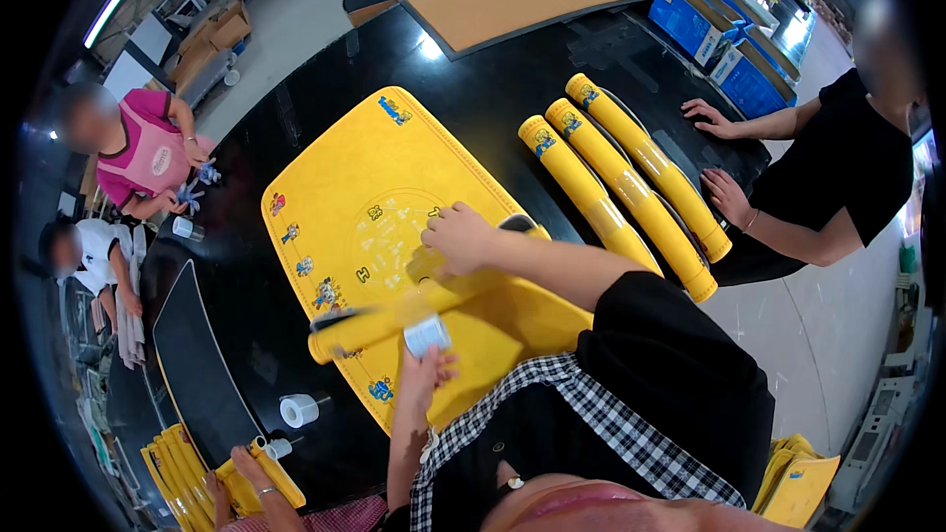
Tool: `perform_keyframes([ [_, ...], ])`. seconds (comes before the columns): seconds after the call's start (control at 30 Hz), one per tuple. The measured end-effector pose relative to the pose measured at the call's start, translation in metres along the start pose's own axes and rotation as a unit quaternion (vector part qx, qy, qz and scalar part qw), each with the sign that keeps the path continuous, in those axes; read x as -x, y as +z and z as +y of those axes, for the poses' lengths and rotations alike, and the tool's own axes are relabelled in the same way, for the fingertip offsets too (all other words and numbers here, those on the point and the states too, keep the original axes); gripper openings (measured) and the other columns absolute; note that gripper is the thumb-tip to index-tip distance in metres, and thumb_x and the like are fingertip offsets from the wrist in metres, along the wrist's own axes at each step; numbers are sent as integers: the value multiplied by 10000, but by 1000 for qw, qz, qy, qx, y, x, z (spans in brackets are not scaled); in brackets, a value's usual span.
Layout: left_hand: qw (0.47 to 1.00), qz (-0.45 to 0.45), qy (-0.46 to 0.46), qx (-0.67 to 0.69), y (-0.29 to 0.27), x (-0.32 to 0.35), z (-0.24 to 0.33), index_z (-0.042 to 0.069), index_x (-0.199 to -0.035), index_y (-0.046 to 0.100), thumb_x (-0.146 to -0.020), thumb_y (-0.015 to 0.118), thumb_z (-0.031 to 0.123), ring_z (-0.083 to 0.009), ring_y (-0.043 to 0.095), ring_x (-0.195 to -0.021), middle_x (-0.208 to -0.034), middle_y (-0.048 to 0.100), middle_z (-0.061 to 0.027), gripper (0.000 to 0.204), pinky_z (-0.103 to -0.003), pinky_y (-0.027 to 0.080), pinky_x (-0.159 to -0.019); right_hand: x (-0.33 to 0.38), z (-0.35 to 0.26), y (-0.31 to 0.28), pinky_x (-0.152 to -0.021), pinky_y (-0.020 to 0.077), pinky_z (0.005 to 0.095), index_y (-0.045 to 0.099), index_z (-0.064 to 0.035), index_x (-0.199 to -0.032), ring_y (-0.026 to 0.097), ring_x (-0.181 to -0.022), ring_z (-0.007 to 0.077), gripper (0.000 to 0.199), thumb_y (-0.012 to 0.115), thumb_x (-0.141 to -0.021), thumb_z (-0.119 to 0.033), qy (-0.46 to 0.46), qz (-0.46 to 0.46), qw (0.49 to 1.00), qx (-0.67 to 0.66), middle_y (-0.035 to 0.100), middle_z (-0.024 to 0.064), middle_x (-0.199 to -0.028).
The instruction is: The person rolls yellow play mats on a black table, secures them with tape, and places them into a cardboard box. Other workers are visible in the background performing similar tasks.
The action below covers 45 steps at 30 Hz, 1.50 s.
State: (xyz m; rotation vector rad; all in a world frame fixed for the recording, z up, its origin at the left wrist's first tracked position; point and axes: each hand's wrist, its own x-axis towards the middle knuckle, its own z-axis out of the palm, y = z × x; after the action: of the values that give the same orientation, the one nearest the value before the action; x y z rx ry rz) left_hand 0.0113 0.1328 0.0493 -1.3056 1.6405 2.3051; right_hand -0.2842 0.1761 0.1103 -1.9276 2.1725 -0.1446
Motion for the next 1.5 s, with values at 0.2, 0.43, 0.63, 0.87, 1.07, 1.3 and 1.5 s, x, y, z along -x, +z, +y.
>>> perform_keyframes([
  [0.2, 998, 24, 53, 32, 9, -57, 43, 155, -1303, 429, -1058, 543, 323, -145, 659, -622, -913, 715, -93, 318, -207, 406, -442, -19, 1, 29, -895, 537, 465, 556, -100, -1255, 641, -1110, 333, 636, 820, -736, -356, 5, 40, 999, -34, 663, 123, -1127],
  [0.43, 982, -55, 169, 66, -32, 23, -100, 46, -1447, 427, -1014, 613, 214, -224, 663, -1122, -1290, 652, -128, 500, -354, 539, -926, 61, -76, 43, -878, 524, 493, 608, -113, -1264, 603, -1125, 378, 718, 867, -679, -440, -79, -110, 978, -158, 638, 184, -1168],
  [0.63, 998, -58, -17, -14, 3, 14, -2, 110, -1333, 434, -1073, 514, 313, -180, 718, -697, -1102, 725, -151, 339, -237, 484, -513, 16, -4, 10, -945, 468, 471, 664, -155, -1239, 532, -1177, 329, 715, 841, -676, -560, 53, -27, 994, -86, 604, 121, -1157],
  [0.87, 971, -7, 156, 183, 9, -96, 47, 74, -1348, 478, -1052, 575, 278, -211, 695, -938, -1167, 670, -118, 372, -316, 573, -737, -41, -7, 48, -1009, 422, 424, 635, -83, -1300, 579, -1206, 310, 692, 627, -876, -631, 25, 180, 978, -107, 634, 132, -1271],
  [1.07, 928, 64, 272, 248, 17, -106, 39, 30, -1327, 520, -967, 656, 156, -263, 649, -1042, -1230, 620, -128, 405, -410, 551, -906, -69, -10, 0, -988, 455, 429, 640, -67, -1268, 599, -1164, 310, 793, 694, -791, -699, 102, 12, 991, -85, 644, 145, -1214],
  [1.3, 863, -365, 350, -2, 58, 28, 128, -27, -1192, 657, -657, 875, 260, -262, 659, -1083, -1159, 677, -173, 646, -378, 512, -942, -77, 0, 28, -889, 519, 447, 644, -63, -1210, 627, -1109, 336, 825, 843, -628, -613, 93, 41, 993, -65, 652, 145, -1132],
  [1.5, 914, 248, 306, -94, -62, 4, 50, 34, -1090, 510, -874, 695, -31, -151, 600, -972, -1081, 597, -75, 292, -311, 528, -868, -26, 3, -26, -809, 550, 458, 595, -63, -1274, 695, -956, 374, 840, 868, -627, -524, 87, -115, 975, -168, 708, 191, -1033],
])
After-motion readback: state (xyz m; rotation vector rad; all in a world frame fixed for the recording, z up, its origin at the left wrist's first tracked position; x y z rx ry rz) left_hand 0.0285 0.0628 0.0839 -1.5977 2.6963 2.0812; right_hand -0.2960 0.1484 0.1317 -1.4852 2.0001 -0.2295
